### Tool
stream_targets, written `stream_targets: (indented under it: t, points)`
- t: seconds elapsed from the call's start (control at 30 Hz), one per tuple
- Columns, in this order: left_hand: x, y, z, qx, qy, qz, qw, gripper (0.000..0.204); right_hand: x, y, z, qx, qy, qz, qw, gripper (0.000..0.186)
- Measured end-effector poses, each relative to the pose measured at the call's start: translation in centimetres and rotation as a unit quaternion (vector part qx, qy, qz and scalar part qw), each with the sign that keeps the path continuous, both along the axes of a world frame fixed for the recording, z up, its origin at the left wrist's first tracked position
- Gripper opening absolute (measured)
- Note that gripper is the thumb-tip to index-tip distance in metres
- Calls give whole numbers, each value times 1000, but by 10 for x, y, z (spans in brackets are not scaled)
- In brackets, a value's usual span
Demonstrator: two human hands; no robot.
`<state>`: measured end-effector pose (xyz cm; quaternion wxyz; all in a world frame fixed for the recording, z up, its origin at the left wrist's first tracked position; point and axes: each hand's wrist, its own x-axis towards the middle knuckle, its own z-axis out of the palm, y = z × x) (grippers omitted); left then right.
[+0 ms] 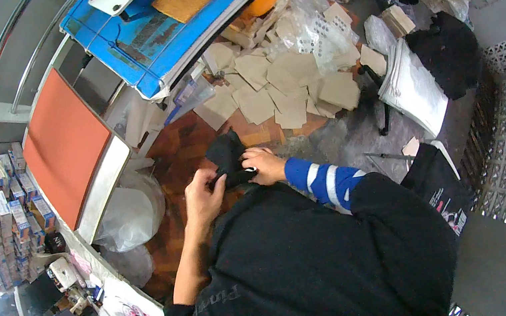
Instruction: The person places a black t-shirt on a heat press machine, aligns a transfer sheet with a medical technology design, and closes the press. They repeat this process for multiple shirts, stacking the finished items.
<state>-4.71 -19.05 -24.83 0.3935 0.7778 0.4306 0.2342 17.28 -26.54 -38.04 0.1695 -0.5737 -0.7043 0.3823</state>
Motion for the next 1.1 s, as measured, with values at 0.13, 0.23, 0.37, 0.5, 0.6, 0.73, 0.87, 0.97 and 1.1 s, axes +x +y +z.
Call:
stream_targets:
  t: [0.13,0.23,0.37,0.5,0.6,0.73,0.87,0.97,1.1]
  points:
    - [-97,13,18,31,45,93,994,27,-23,52,42,-21,96,3,995,25]
    - [-157,23,50,90,98,121,984,34,-50,87,60,173,154,157,960,26]
    - [-228,24,82,130,40,191,972,42,-98,131,128,-57,151,164,973,20]
    - [-311,26,132,116,99,154,976,42,-122,186,171,-3,-18,143,990,32]
    - [-391,37,125,165,215,163,949,20,-135,205,226,12,53,66,996,28]
    - [-440,61,146,233,112,313,914,17,-149,206,266,-7,154,3,988,17]
    - [-467,71,109,131,-171,387,897,18,-168,214,271,166,78,-70,981,9]
    - [-477,81,116,195,-99,411,885,19,-192,222,291,234,-4,-172,957,13]
    - [-474,91,152,313,11,384,869,20,-209,238,307,291,-31,-152,944,28]
